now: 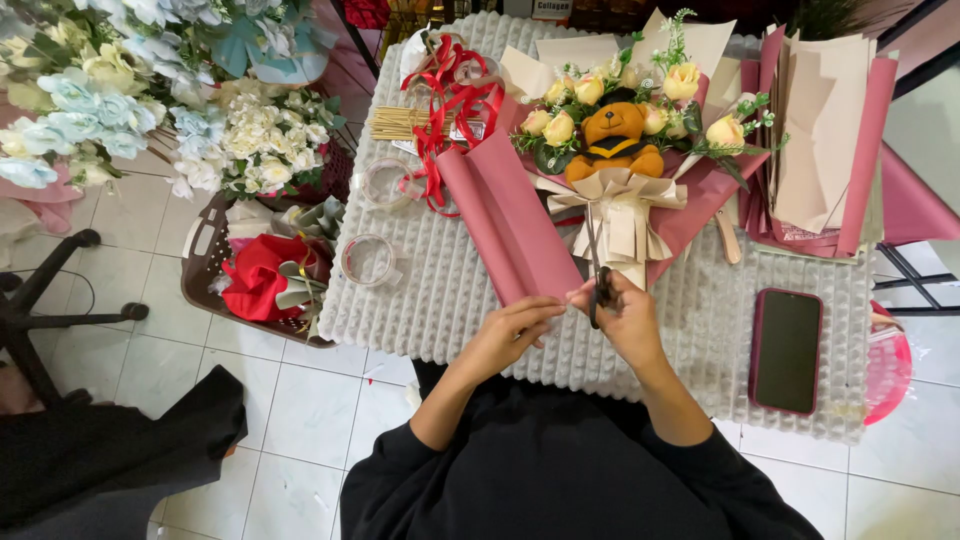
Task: Wrapping a floral bouquet with pink paper and cutting it to size using scissors
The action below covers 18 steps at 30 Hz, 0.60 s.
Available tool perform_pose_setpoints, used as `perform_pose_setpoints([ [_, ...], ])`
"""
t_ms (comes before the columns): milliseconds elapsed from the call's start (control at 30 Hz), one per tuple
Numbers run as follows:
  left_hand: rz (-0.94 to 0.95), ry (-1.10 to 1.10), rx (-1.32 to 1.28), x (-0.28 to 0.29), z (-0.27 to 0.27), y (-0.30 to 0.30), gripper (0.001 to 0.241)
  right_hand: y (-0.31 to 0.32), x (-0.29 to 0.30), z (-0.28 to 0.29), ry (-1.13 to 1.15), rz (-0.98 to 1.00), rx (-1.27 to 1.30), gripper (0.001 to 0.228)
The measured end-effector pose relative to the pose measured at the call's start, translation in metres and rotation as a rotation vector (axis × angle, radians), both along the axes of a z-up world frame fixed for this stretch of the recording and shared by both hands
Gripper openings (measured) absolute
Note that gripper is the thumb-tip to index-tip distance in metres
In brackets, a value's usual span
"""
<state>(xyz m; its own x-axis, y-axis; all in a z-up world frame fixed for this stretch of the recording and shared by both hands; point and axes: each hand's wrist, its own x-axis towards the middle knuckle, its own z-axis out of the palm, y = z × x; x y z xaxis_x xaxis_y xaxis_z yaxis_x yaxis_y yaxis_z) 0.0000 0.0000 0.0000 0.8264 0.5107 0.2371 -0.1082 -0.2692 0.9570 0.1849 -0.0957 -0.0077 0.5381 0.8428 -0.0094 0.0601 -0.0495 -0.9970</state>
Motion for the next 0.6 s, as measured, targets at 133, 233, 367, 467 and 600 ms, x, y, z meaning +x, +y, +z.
perform_pose_setpoints([
  [133, 0.036, 0.040, -0.039, -0.010, -0.008, 0.010, 0.032, -0.022, 0.059, -0.010, -0.148, -0.132, 0.059, 0.012],
  [233, 0.042, 0.053, -0.173, -0.025, 0.001, 0.017, 0.037, -0.045, 0.059, 0.031, -0.219, 0.149, -0.177, 0.047],
  [367, 0.041, 0.070, -0.178, -0.027, 0.015, 0.021, 0.040, -0.051, 0.037, 0.059, -0.424, 0.894, -0.650, 0.043],
  [467, 0.039, 0.077, -0.175, -0.026, 0.018, 0.019, 0.040, -0.050, 0.035, 0.047, -0.428, 1.018, -0.736, 0.048],
  [600, 0.016, 0.081, -0.175, -0.024, 0.027, 0.018, 0.039, -0.044, 0.034, 0.033, -0.489, 1.024, -0.703, 0.050],
])
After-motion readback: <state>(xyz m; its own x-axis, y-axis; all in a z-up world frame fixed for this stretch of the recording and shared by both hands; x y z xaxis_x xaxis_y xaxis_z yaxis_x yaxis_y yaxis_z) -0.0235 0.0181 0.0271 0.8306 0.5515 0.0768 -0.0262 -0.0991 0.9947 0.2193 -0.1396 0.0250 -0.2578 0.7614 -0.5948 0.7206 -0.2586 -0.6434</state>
